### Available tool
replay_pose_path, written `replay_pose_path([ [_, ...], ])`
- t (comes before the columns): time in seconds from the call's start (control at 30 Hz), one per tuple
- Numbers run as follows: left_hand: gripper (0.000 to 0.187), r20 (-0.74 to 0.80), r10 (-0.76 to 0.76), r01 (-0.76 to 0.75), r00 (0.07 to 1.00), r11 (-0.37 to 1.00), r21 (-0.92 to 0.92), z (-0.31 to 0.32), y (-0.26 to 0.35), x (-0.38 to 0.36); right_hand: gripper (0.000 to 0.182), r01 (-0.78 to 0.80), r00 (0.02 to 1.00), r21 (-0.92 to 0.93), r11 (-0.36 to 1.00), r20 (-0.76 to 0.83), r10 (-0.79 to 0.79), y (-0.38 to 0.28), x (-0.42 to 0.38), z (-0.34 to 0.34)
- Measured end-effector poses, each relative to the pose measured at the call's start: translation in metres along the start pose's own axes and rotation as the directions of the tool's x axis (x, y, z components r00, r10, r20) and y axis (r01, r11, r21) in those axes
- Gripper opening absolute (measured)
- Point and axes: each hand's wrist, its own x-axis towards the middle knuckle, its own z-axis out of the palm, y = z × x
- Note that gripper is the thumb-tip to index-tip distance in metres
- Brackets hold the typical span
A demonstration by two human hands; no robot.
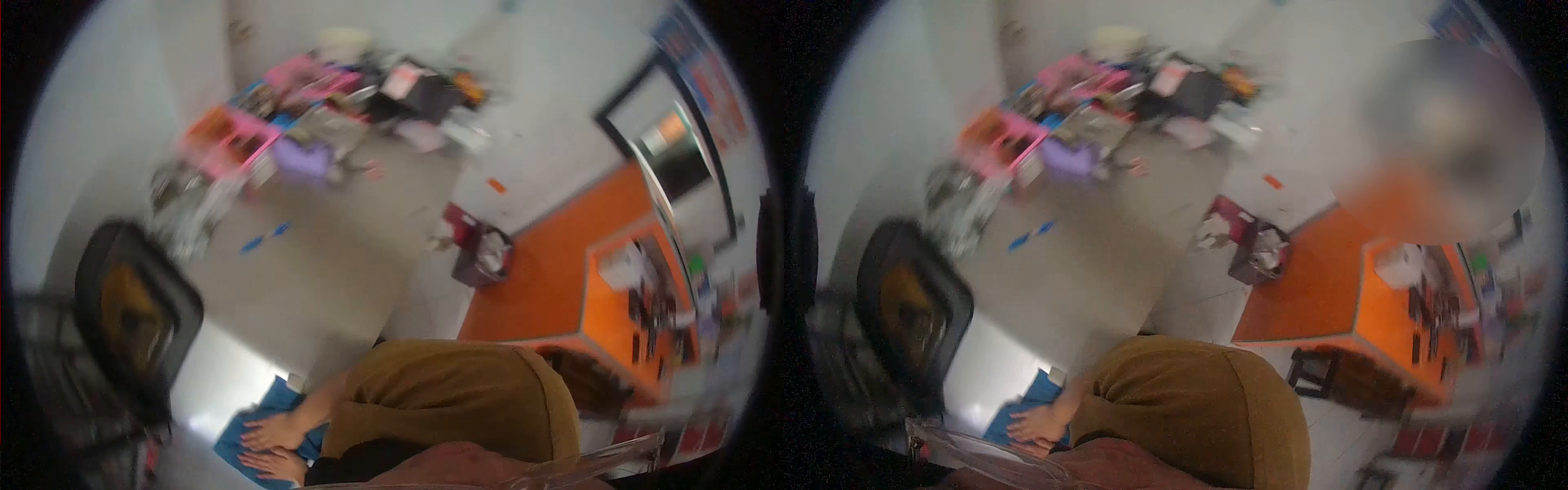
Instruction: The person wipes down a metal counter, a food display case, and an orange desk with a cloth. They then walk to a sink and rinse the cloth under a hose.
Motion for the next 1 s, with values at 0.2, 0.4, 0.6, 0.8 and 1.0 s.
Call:
replay_pose_path([
  [0.2, 0.07, 0.411, 0.044, 0.205, 0.91, 0.816, -0.541, -0.128, 0.173, 0.044, 0.063, -0.254, 0.939, -0.341, 0.905, -0.311, 0.147, 0.014, -0.137, -0.058],
  [0.4, 0.069, 0.387, 0.476, -0.254, 0.79, 0.828, -0.5, -0.119, 0.199, 0.024, 0.064, -0.471, 0.865, -0.486, 0.737, -0.419, 0.276, -0.007, -0.199, -0.082],
  [0.6, 0.07, 0.366, 0.501, -0.334, 0.784, 0.838, -0.432, -0.089, 0.188, 0.034, 0.065, -0.642, 0.767, -0.053, 0.765, -0.041, 0.64, -0.038, -0.171, -0.147],
  [0.8, 0.072, 0.304, 0.344, -0.176, 0.889, 0.867, -0.465, -0.049, 0.177, 0.108, 0.065, -0.554, 0.829, -0.193, 0.81, -0.222, 0.514, 0.041, -0.11, -0.137],
  [1.0, 0.071, 0.302, 0.295, -0.177, 0.907, 0.915, -0.361, -0.01, 0.155, 0.138, 0.061, -0.552, 0.829, -0.181, 0.814, -0.229, 0.511, 0.072, -0.071, -0.143],
])
